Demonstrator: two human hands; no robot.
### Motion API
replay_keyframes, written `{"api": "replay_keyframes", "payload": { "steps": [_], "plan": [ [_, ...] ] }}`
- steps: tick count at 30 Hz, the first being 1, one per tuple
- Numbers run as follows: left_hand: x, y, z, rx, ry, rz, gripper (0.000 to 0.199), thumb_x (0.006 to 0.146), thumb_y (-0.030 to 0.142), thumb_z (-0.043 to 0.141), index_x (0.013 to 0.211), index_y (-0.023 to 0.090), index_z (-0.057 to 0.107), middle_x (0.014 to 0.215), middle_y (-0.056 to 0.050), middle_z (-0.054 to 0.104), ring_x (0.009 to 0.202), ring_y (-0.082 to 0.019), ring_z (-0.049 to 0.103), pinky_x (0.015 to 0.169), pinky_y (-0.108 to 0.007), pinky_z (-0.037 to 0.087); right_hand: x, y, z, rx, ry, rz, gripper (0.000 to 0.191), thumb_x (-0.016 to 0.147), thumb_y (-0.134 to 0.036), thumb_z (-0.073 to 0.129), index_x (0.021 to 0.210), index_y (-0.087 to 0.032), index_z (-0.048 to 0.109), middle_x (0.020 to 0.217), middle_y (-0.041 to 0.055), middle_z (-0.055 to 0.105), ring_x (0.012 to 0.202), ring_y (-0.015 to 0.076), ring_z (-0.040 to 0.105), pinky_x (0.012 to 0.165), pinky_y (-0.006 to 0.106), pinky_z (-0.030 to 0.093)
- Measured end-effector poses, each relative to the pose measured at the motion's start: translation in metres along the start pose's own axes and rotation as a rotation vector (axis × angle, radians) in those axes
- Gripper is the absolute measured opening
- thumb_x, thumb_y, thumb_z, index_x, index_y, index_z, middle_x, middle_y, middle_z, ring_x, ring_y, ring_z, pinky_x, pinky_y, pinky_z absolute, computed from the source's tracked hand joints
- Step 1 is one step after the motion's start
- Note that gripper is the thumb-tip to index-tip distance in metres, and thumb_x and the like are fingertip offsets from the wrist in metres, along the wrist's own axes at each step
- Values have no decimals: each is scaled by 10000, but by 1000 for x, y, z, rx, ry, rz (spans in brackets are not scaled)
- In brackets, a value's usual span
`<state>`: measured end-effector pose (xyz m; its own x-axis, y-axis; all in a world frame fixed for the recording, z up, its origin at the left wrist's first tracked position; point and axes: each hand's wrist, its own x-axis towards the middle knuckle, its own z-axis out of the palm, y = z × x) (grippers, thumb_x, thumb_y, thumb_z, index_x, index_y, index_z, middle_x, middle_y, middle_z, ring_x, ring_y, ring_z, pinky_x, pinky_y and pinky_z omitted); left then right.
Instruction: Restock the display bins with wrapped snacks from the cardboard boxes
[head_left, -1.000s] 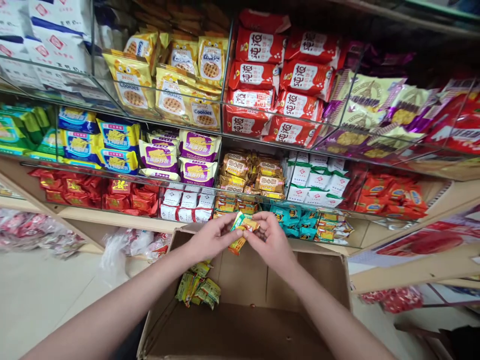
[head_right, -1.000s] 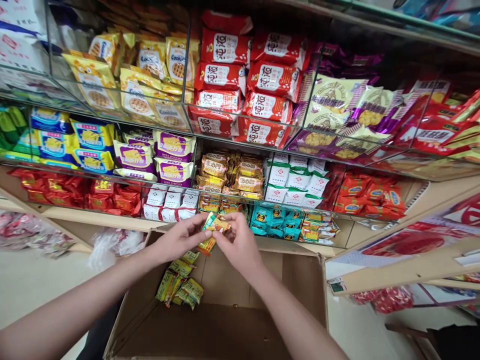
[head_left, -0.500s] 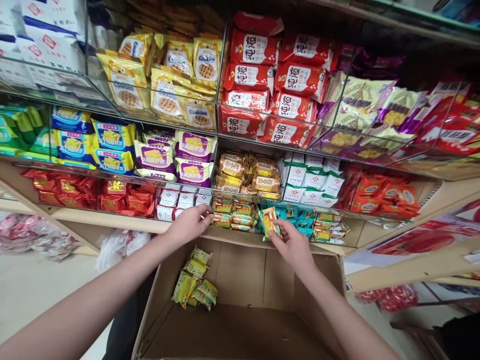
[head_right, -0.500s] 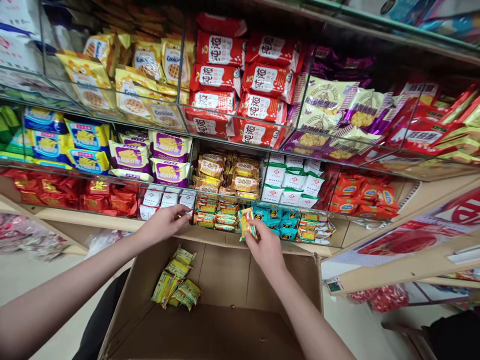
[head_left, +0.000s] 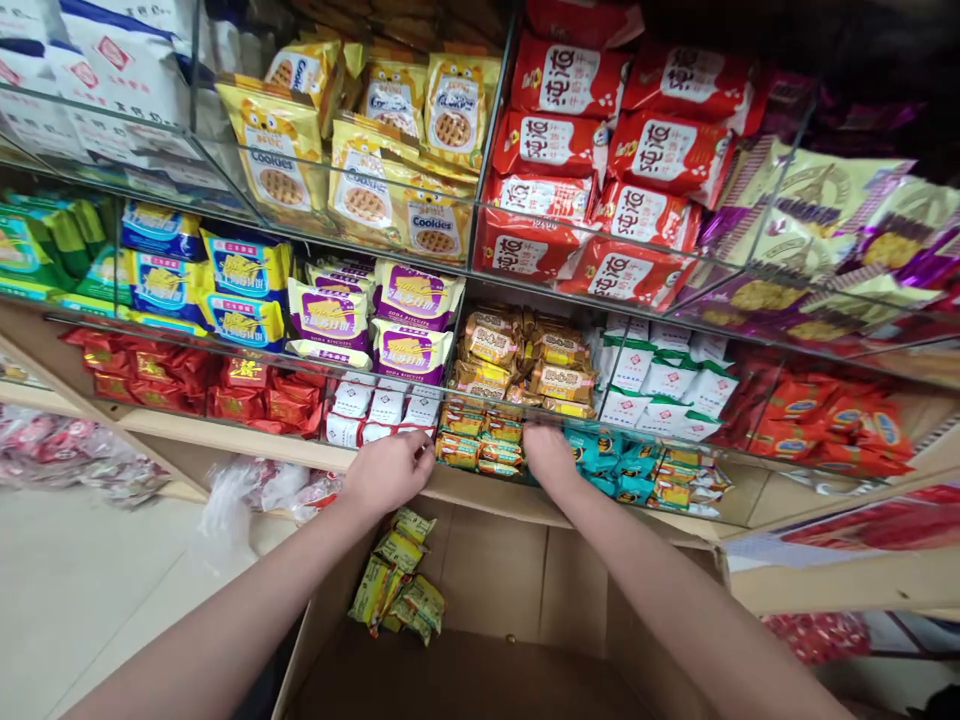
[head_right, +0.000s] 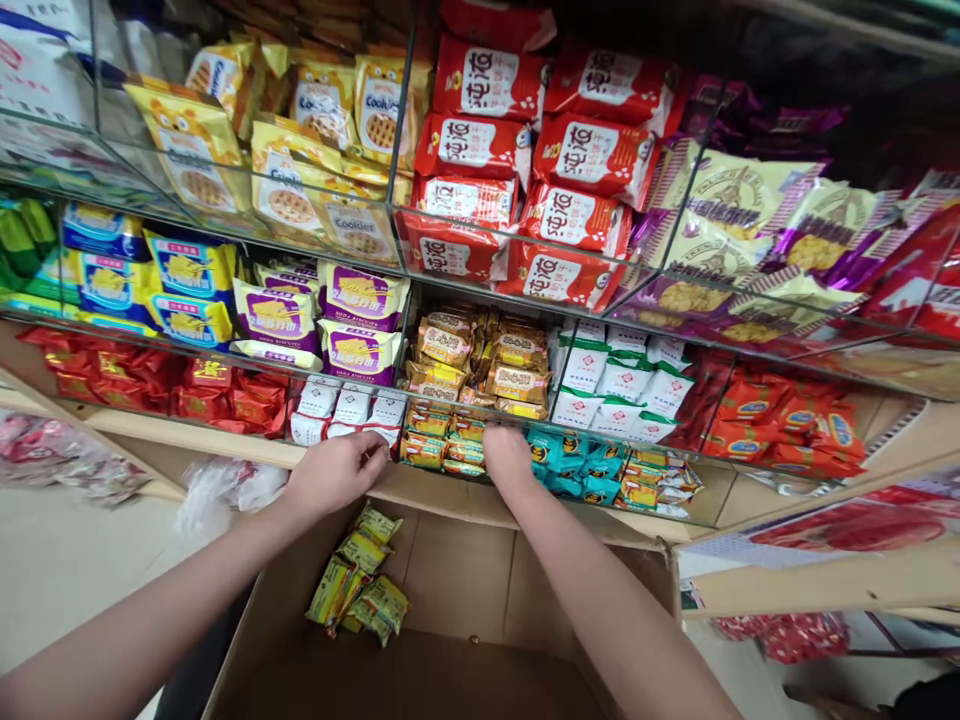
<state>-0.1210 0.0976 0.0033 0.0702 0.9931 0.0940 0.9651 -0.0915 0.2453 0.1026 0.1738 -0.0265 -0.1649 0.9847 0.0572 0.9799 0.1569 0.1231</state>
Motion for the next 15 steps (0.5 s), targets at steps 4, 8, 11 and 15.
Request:
{"api": "replay_keyframes", "payload": {
  "steps": [4,8,11,15],
  "plan": [
    [1,2,-3,-1,-2,0,242,785,340,347,800,250,571,778,-25,662,697,-201,605,565,-272,378,15,-6,4,-54,-84,2,226,825,-242,464,915,-65,572,829,101,626,756,150,598,682,303,473],
    [2,2,-2,7,-5,5,246,785,343,343,804,250,570,780,-27,661,699,-207,604,557,-274,372,24,-8,7,-93,-143,8,272,817,-313,473,930,-83,564,882,73,611,794,141,586,711,322,474],
    [2,0,1,18,-10,8,248,786,344,334,807,258,566,781,-19,659,695,-211,602,550,-278,369,27,-9,8,-115,-172,16,225,814,-272,484,922,-93,568,892,65,611,824,150,580,723,339,471],
    [3,-2,4,29,-13,6,264,792,355,315,818,269,564,794,-9,658,701,-209,598,554,-277,369,26,-7,9,-130,-209,24,171,812,-224,489,865,-100,592,842,55,627,803,152,590,693,334,481]
  ]
}}
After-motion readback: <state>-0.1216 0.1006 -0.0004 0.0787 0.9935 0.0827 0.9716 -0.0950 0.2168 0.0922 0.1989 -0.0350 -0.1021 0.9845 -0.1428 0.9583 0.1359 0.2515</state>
